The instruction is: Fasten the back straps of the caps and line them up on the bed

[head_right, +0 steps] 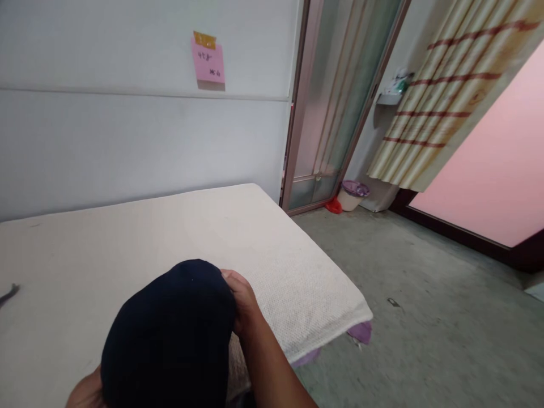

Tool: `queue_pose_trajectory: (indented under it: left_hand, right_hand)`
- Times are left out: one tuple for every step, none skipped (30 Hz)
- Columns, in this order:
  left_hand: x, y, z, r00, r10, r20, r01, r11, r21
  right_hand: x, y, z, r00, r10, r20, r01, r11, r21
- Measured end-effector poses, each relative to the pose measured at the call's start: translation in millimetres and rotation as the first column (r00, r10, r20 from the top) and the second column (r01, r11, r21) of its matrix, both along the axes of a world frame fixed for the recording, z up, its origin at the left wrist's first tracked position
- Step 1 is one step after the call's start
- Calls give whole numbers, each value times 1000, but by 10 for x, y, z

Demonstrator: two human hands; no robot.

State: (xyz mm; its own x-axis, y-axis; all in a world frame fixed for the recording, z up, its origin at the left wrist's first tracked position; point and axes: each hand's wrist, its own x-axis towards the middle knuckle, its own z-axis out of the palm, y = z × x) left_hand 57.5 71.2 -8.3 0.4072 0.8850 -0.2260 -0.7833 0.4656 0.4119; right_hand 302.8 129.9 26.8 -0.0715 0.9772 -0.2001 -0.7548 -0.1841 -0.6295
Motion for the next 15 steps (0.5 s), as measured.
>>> queue_pose_trajectory:
  left_hand:
    - [-30,38,-29,1000,11,7,-11,1000,1]
    - [-60,75,-57,1000,14,21,-15,1000,15]
    - [-87,111,-82,999,16,44,-18,999,44]
    - [-112,146,-103,997,22,79,-29,995,91]
    - [-133,181,-119,993,23,119,-41,988,150]
    - [-151,215,-130,987,13,158,-46,977,206]
    - [-164,248,-136,981,8,194,-58,965,256]
    - [-173,281,-137,976,-3,216,-60,957,285]
    - [-176,311,-134,974,-5,229,-65,952,300]
    - [-173,339,-127,974,-10,228,-61,951,302]
    - [-163,363,-117,975,-2,220,-65,953,295]
    - [-147,384,-105,977,23,210,-83,956,282]
    - [-124,401,-93,980,52,190,-101,961,259]
    - [-96,416,-82,983,81,165,-117,967,227]
    - [-67,428,-73,984,116,138,-141,971,194]
  right_hand:
    - [-3,-8,-6,1000,2,-9,-2,1000,1]
    - [-8,-16,-10,1000,9,-21,-9,1000,7]
    - [-15,-24,-13,999,19,-37,-19,1000,13]
    - [-25,-34,-15,998,35,-58,-34,999,15]
    - [-38,-45,-19,995,53,-85,-52,999,12]
    - [-56,-58,-23,990,78,-116,-78,997,5]
    - [-78,-72,-28,983,107,-147,-108,994,-2]
    - [-102,-87,-33,976,134,-172,-137,991,-6]
    - [-127,-104,-37,969,158,-189,-163,987,-7]
    - [-151,-121,-38,963,185,-197,-190,982,-3]
    - [-172,-138,-35,956,214,-199,-216,976,10]
    - [-188,-155,-28,951,242,-194,-242,970,28]
    - [-196,-169,-16,946,267,-183,-263,964,47]
    - [-198,-179,-1,944,285,-167,-278,959,62]
    - [-193,-186,16,944,296,-147,-288,955,74]
